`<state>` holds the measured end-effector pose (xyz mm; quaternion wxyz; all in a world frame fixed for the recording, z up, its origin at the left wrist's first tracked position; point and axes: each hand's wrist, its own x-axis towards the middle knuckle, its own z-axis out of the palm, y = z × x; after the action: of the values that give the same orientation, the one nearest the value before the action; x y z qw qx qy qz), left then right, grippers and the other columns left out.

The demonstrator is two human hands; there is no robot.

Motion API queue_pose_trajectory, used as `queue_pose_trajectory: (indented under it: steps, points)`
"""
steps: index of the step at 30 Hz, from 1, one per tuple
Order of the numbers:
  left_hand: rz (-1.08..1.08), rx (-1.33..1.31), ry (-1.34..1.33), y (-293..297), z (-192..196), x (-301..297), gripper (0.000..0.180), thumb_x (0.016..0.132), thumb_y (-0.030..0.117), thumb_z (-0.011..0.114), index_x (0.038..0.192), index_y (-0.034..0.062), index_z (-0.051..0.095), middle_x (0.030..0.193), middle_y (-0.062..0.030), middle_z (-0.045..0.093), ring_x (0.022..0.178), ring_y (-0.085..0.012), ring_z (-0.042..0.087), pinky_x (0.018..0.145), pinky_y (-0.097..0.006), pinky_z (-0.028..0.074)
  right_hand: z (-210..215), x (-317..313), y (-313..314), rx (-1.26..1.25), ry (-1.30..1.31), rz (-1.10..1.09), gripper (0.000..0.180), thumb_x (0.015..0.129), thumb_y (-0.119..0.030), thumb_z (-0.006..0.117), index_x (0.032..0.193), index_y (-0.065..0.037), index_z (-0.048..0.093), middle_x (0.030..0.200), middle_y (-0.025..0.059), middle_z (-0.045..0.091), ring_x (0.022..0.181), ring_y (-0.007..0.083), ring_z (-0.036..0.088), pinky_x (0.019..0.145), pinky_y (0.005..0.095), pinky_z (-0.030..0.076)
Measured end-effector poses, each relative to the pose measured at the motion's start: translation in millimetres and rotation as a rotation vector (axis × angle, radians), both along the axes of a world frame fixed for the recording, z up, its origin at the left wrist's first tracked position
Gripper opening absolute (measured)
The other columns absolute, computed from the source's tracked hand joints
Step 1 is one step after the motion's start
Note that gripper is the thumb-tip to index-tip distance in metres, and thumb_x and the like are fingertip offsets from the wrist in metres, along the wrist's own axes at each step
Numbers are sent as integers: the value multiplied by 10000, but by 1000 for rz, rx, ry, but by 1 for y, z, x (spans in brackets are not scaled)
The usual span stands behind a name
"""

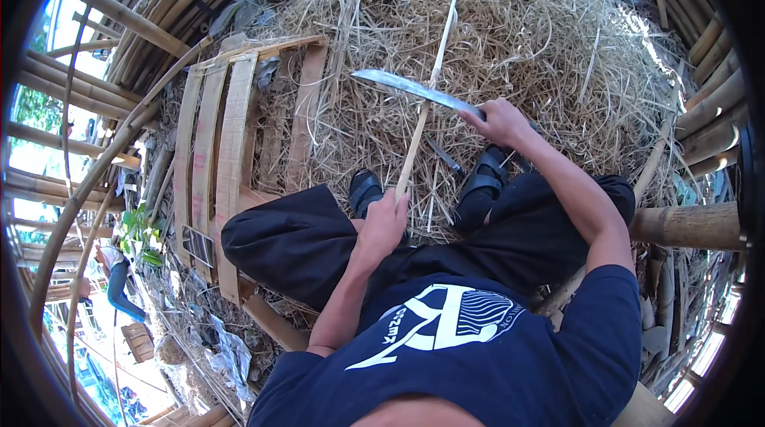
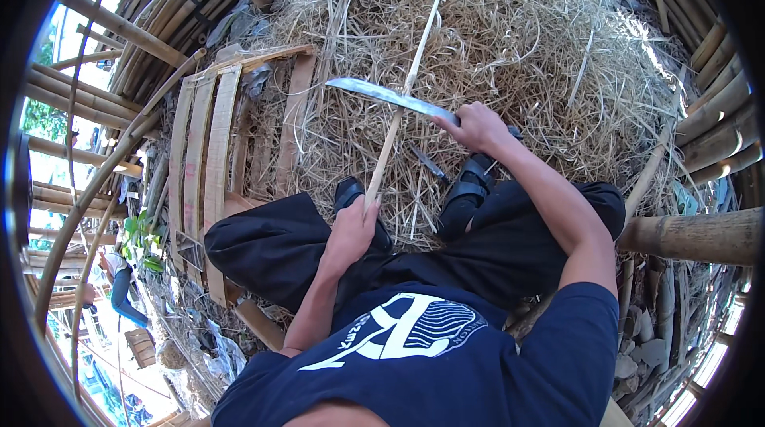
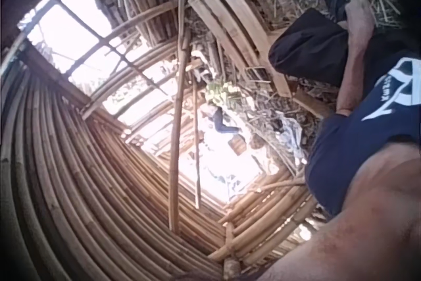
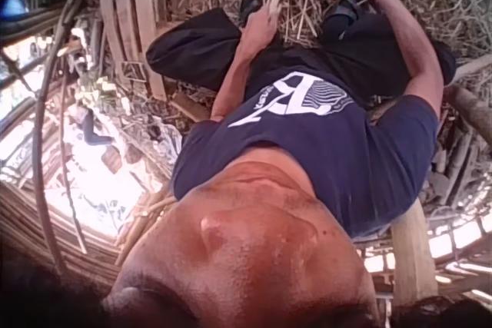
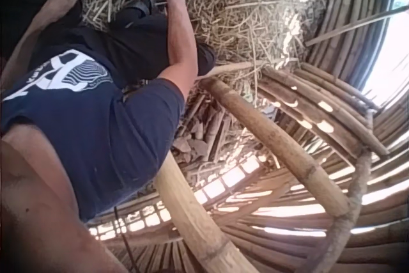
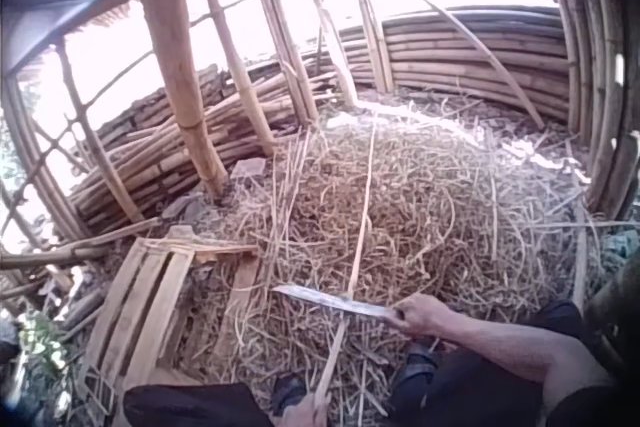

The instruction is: The person uses a machete to shave and smooth a thin strip of wood while sitting over a pile of straw.

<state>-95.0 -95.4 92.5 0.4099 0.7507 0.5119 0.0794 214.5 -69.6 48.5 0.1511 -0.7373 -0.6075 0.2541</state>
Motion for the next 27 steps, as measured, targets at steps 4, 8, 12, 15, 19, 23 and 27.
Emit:
queue_pose_trajectory:
  steps: [4, 8, 12, 15, 19, 23, 27]
  points:
    - [-32, 24, -14, 2, -10, 5, 304, 982, 257, 474, 925, -35, 533, 721, -299, 587, 741, -481, 584, 624, -530, 431, 6, -36, -18, 29, -74, 259, 694, 852, -641, 503, 713, 12, 693, 663, 218, 640, 641, 375, 643, 656, 460, 530]
    - [-13, 32, 29, -10, -8, -5, 309, 984, 266, 472, 927, -31, 536, 725, -288, 594, 722, -478, 584, 615, -524, 429, 5, -9, -3, -81, -59, 88, 733, 847, -687, 480, 704, -1, 694, 615, 190, 627, 587, 312, 636, 602, 436, 517]
    - [8, -68, 9, -4, -1, -6, 312, 984, 274, 474, 929, -28, 535, 711, -275, 594, 704, -472, 586, 600, -500, 437, 12, -1, 4, -95, -41, 20, 710, 882, -652, 467, 727, -2, 704, 587, 163, 623, 549, 270, 635, 598, 422, 522]
    - [-6, -42, -3, -4, -7, 1, 309, 984, 270, 479, 922, -29, 530, 686, -269, 581, 682, -456, 592, 587, -482, 438, 12, -29, -13, -80, -53, 229, 746, 833, -702, 480, 731, 5, 696, 685, 230, 645, 697, 376, 657, 671, 461, 531]
    - [-9, 27, 21, -8, -14, -13, 318, 982, 264, 482, 893, -39, 525, 667, -267, 571, 657, -433, 599, 575, -470, 436, -5, -2, -2, -85, -112, 137, 791, 816, -736, 474, 663, 13, 676, 641, 213, 630, 635, 337, 647, 616, 458, 517]
    - [10, -25, -5, -5, -4, -13, 328, 982, 263, 483, 877, -45, 517, 669, -270, 570, 657, -440, 592, 573, -471, 433, 8, 1, 0, -62, -33, -18, 787, 845, -708, 468, 674, 30, 679, 611, 200, 624, 596, 329, 640, 614, 442, 525]
    - [-35, 28, -32, -5, -8, -7, 318, 983, 254, 486, 878, -45, 519, 654, -262, 560, 638, -432, 585, 565, -458, 423, 2, -27, -19, -6, -109, 243, 766, 807, -729, 492, 713, 3, 699, 694, 221, 648, 688, 355, 660, 663, 458, 533]
